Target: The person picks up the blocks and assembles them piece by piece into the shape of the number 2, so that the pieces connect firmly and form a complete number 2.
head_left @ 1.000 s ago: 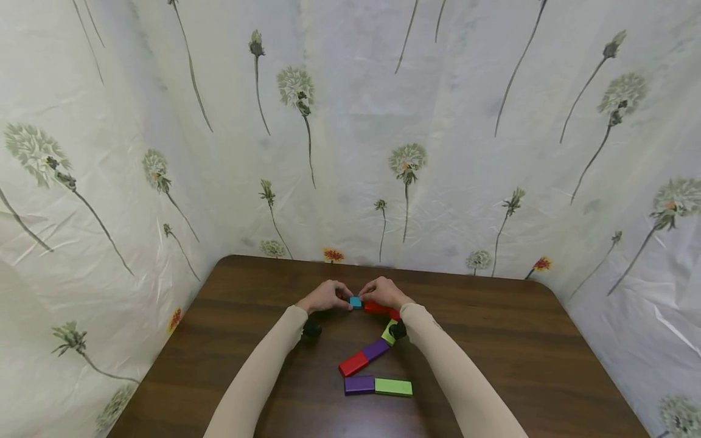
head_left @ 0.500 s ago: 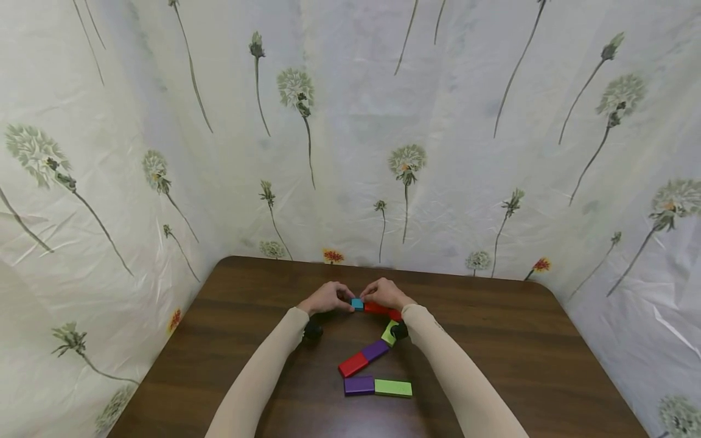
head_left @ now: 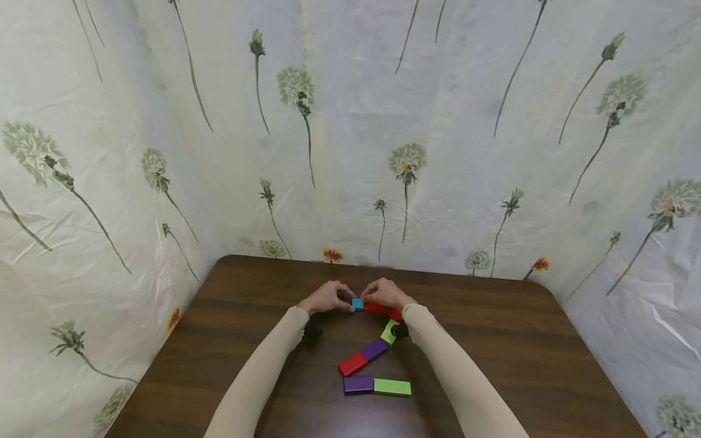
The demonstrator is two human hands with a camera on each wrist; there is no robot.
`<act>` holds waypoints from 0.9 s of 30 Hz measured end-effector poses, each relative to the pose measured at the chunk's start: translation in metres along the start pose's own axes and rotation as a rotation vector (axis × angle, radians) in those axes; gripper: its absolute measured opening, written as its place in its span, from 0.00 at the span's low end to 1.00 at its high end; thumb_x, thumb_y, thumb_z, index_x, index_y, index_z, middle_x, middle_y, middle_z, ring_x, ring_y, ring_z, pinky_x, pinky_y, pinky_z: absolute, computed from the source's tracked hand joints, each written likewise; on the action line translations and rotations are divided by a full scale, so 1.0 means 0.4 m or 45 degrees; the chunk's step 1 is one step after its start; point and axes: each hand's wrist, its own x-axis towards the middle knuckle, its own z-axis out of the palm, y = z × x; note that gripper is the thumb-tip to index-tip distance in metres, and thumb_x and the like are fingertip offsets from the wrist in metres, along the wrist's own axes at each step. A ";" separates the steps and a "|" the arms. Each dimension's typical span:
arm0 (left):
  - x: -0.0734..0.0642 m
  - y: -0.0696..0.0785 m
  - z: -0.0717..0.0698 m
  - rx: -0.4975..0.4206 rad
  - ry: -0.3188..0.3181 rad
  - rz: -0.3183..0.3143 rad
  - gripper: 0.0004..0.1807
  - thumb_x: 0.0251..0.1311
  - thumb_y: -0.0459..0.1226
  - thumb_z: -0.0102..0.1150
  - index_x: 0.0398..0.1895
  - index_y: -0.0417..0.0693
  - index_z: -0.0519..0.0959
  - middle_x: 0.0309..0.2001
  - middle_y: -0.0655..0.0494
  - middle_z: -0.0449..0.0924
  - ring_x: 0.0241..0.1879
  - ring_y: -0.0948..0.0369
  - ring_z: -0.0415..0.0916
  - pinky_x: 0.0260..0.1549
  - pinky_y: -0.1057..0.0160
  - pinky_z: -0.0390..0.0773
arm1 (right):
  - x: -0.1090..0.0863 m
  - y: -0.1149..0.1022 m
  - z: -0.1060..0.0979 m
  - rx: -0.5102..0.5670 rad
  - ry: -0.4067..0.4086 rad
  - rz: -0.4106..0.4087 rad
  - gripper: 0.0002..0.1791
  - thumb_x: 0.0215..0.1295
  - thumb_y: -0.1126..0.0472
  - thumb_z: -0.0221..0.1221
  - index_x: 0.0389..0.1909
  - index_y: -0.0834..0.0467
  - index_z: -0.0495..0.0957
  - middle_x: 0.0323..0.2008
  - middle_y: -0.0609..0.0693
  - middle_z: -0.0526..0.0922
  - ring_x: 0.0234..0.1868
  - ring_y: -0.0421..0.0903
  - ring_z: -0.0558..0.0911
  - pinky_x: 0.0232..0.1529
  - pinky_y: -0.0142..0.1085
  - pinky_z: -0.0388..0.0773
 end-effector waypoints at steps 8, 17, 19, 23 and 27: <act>0.000 -0.003 0.003 -0.004 0.009 -0.006 0.15 0.52 0.43 0.71 0.44 0.52 0.85 0.46 0.54 0.79 0.49 0.57 0.71 0.50 0.56 0.71 | -0.003 -0.005 -0.002 -0.028 -0.010 0.011 0.07 0.63 0.58 0.61 0.36 0.52 0.88 0.45 0.48 0.85 0.49 0.47 0.78 0.55 0.46 0.74; -0.007 0.000 0.004 -0.013 0.000 -0.009 0.16 0.53 0.43 0.71 0.45 0.53 0.85 0.47 0.53 0.77 0.48 0.56 0.71 0.48 0.57 0.73 | 0.000 0.000 0.000 -0.041 -0.018 0.013 0.08 0.63 0.58 0.60 0.36 0.52 0.88 0.45 0.48 0.85 0.49 0.47 0.78 0.55 0.46 0.74; -0.007 0.000 0.004 -0.007 -0.005 -0.013 0.16 0.53 0.44 0.71 0.46 0.53 0.84 0.47 0.54 0.77 0.47 0.57 0.71 0.47 0.58 0.73 | 0.003 0.004 0.002 -0.038 -0.022 0.021 0.08 0.63 0.58 0.60 0.36 0.51 0.88 0.46 0.48 0.85 0.50 0.48 0.78 0.56 0.46 0.74; -0.008 -0.001 0.004 -0.006 -0.005 -0.025 0.19 0.54 0.45 0.70 0.49 0.52 0.83 0.49 0.54 0.76 0.48 0.58 0.71 0.48 0.58 0.73 | 0.008 0.012 0.002 -0.030 -0.019 0.012 0.10 0.64 0.56 0.59 0.39 0.50 0.87 0.47 0.49 0.85 0.52 0.50 0.78 0.56 0.47 0.74; -0.011 0.001 0.003 -0.026 0.012 -0.038 0.19 0.59 0.50 0.64 0.50 0.53 0.83 0.51 0.55 0.78 0.49 0.59 0.73 0.49 0.57 0.75 | 0.004 0.021 -0.002 -0.004 0.003 0.004 0.12 0.67 0.52 0.58 0.43 0.50 0.86 0.48 0.49 0.84 0.53 0.50 0.79 0.55 0.48 0.75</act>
